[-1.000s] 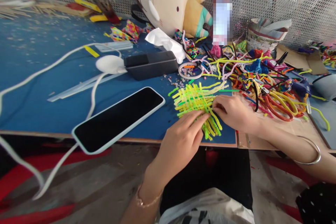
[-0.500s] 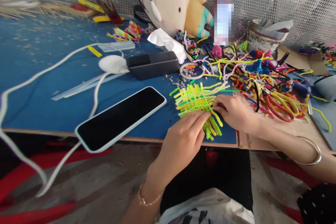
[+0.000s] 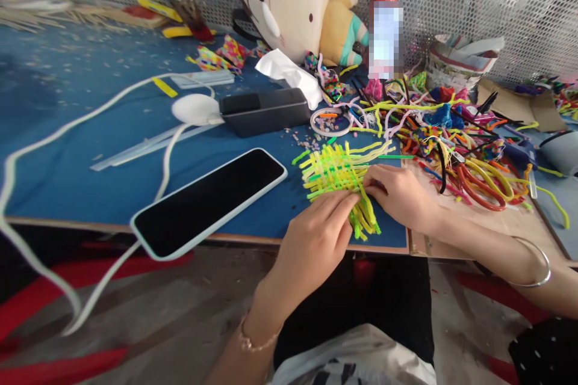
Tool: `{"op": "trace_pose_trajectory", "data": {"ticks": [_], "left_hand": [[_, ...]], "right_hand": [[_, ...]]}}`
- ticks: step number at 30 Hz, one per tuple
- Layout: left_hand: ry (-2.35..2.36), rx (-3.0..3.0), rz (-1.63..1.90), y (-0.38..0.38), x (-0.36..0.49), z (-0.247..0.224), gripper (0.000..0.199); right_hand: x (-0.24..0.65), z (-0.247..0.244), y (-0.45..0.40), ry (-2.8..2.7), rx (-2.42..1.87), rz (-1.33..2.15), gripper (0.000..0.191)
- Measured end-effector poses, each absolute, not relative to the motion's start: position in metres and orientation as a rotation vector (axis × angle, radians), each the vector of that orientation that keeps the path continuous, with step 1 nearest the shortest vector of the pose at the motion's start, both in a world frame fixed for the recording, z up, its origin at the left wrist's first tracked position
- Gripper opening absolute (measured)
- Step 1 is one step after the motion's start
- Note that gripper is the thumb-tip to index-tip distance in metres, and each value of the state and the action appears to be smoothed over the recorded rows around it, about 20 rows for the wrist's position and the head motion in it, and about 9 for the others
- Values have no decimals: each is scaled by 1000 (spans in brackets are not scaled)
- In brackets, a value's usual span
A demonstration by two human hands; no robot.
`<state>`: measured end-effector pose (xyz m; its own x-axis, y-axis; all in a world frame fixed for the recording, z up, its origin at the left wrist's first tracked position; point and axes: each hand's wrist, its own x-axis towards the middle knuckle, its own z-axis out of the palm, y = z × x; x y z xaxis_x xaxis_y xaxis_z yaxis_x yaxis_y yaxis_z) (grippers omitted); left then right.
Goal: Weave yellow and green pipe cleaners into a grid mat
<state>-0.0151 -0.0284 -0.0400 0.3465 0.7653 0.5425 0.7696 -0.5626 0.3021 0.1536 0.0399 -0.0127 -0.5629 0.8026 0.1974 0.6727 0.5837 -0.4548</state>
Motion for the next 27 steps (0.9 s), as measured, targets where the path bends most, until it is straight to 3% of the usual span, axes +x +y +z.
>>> {"op": "trace_pose_trajectory", "data": {"ticks": [12, 21, 27], "left_hand": [[-1444, -2572, -1029, -29, -17, -44, 35], [-1602, -2586, -1060, -24, -14, -33, 14], [-1604, -2643, -925, -21, -9, -29, 23]], "right_hand": [[150, 1, 40, -2520, -1187, 479, 9], [145, 0, 39, -2708, -1160, 222, 19], [146, -1, 40, -2778, -1059, 161, 16]]}}
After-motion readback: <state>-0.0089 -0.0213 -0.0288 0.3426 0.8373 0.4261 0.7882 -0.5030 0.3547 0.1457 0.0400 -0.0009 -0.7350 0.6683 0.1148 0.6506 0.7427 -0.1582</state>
